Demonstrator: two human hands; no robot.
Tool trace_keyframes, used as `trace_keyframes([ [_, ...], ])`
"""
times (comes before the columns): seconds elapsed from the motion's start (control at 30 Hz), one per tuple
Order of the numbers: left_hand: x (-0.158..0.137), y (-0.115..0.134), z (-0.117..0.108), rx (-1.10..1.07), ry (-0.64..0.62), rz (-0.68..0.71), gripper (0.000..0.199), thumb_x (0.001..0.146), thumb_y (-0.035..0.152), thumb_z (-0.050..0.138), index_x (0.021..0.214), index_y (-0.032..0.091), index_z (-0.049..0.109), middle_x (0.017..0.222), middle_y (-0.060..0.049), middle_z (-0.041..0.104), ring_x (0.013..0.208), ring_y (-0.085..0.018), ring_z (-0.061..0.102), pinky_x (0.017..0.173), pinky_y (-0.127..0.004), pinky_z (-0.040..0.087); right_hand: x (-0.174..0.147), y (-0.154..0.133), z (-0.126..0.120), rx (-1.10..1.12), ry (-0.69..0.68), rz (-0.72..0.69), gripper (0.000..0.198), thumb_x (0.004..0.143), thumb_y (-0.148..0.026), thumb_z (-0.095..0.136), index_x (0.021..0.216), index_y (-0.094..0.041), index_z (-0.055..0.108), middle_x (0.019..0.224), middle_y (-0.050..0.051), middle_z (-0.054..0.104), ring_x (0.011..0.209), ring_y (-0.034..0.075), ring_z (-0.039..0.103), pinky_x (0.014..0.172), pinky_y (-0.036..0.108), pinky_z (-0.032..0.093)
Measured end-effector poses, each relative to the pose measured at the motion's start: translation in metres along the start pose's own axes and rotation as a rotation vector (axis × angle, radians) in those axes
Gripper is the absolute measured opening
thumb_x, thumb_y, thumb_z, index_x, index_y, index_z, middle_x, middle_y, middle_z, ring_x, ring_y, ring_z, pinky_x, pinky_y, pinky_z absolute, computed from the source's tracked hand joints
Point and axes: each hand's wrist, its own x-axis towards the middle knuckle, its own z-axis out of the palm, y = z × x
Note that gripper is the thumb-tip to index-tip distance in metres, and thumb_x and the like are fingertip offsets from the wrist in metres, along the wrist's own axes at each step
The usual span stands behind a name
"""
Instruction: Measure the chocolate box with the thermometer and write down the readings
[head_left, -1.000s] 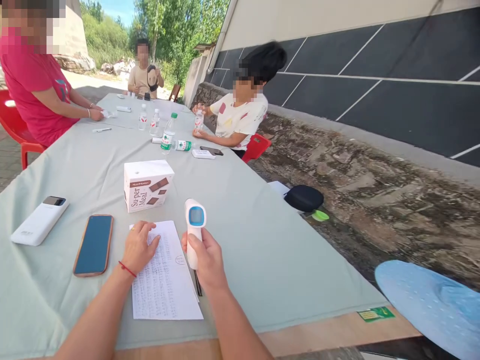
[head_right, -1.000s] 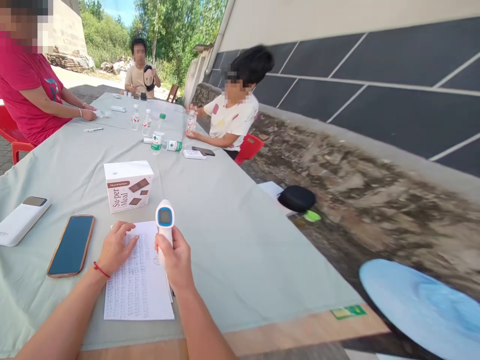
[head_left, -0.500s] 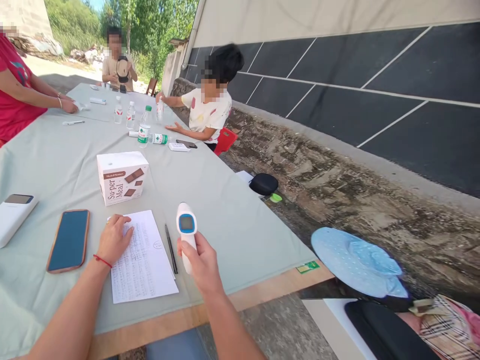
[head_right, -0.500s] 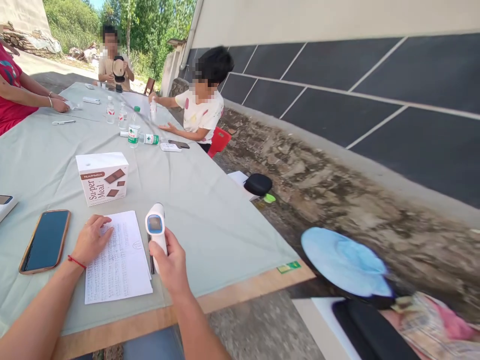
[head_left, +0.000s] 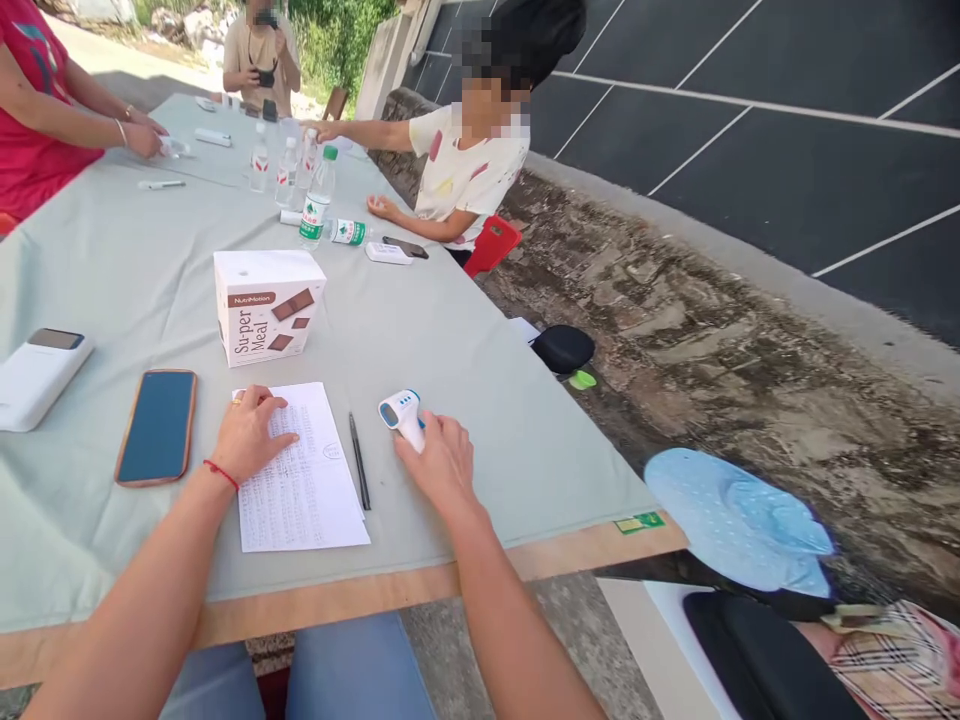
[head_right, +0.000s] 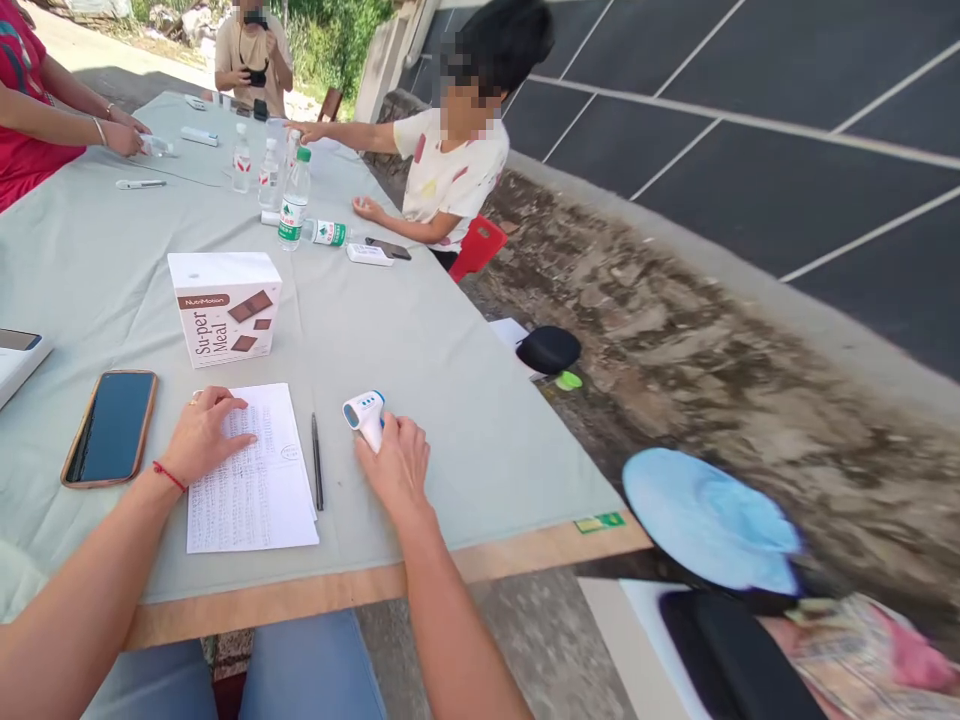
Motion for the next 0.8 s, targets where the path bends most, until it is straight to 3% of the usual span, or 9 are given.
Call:
trace_keyframes([
  [0.07,0.000,0.002,-0.001,0.004,-0.013,-0.008,0.039,0.071,0.033,0.076,0.106,0.019,0.065,0.111,-0.010,0.056,0.095,-0.026,0.055,0.088,-0.046,0.047,-0.007,-0.015,-0.002,0.078,0.057,-0.071,0.037,0.085,-0.036,0.053,0.115,-0.015,0.059,0.110,0.016,0.062,0.101,0.029,0.058,0.084,0.040,0.044],
  [0.17,0.000,0.006,-0.002,0.031,-0.036,-0.008,0.037,0.073,0.033,0.074,0.106,0.019,0.066,0.111,-0.010,0.056,0.098,-0.027,0.054,0.087,-0.046,0.047,-0.013,-0.041,-0.003,0.195,-0.161,-0.138,0.030,0.088,-0.037,0.051,0.110,-0.019,0.060,0.086,0.007,0.066,0.077,0.021,0.061,0.071,0.033,0.045],
  [0.27,-0.002,0.011,-0.004,0.059,-0.067,0.009,0.030,0.077,0.032,0.069,0.104,0.020,0.067,0.112,-0.010,0.058,0.102,-0.029,0.053,0.087,-0.046,0.046,-0.012,-0.057,0.000,0.176,-0.287,-0.176,0.031,0.084,-0.029,0.055,0.113,-0.020,0.061,0.079,0.004,0.065,0.072,0.021,0.060,0.067,0.031,0.043],
  [0.33,-0.004,0.016,-0.005,0.067,-0.089,0.042,0.025,0.079,0.032,0.066,0.102,0.020,0.068,0.112,-0.009,0.060,0.106,-0.029,0.053,0.089,-0.046,0.045,-0.010,-0.058,0.002,0.263,-0.276,-0.214,0.034,0.082,-0.022,0.052,0.114,-0.022,0.063,0.076,0.003,0.063,0.070,0.020,0.059,0.068,0.032,0.043],
  [0.4,-0.006,0.020,-0.005,0.062,-0.110,0.080,0.025,0.079,0.033,0.065,0.101,0.021,0.068,0.114,-0.009,0.061,0.108,-0.030,0.052,0.093,-0.048,0.043,-0.009,-0.054,0.004,0.485,-0.228,-0.250,0.032,0.082,-0.022,0.047,0.108,-0.023,0.066,0.075,0.003,0.061,0.071,0.020,0.057,0.071,0.034,0.045],
  [0.5,-0.008,0.023,-0.005,0.045,-0.144,0.110,0.030,0.077,0.035,0.067,0.103,0.021,0.068,0.117,-0.010,0.060,0.109,-0.030,0.051,0.096,-0.050,0.040,-0.011,-0.051,0.007,0.938,-0.172,-0.195,0.029,0.083,-0.029,0.047,0.104,-0.025,0.065,0.082,0.003,0.060,0.075,0.019,0.057,0.072,0.036,0.048],
  [0.6,-0.008,0.025,-0.004,0.027,-0.162,0.095,0.032,0.075,0.035,0.067,0.104,0.020,0.068,0.119,-0.011,0.057,0.111,-0.031,0.050,0.098,-0.051,0.039,-0.018,-0.057,0.010,1.301,-0.218,-0.093,0.032,0.077,-0.034,0.061,0.108,-0.028,0.059,0.082,-0.001,0.057,0.069,0.015,0.056,0.066,0.032,0.048],
  [0.7,-0.008,0.025,-0.004,0.001,-0.169,0.075,0.033,0.075,0.034,0.067,0.105,0.020,0.067,0.119,-0.011,0.056,0.110,-0.030,0.049,0.099,-0.051,0.038,-0.026,-0.065,0.016,1.454,-0.242,-0.051,0.021,0.079,-0.041,0.065,0.093,-0.026,0.059,0.064,-0.005,0.048,0.056,0.012,0.047,0.055,0.027,0.042],
  [0.8,-0.008,0.025,-0.003,-0.015,-0.178,0.066,0.034,0.074,0.034,0.067,0.105,0.019,0.066,0.119,-0.011,0.056,0.110,-0.030,0.049,0.100,-0.051,0.036,-0.033,-0.069,0.018,1.440,-0.271,-0.046,0.030,0.089,-0.050,0.051,0.096,-0.023,0.063,0.063,-0.003,0.052,0.058,0.013,0.049,0.059,0.030,0.044],
])
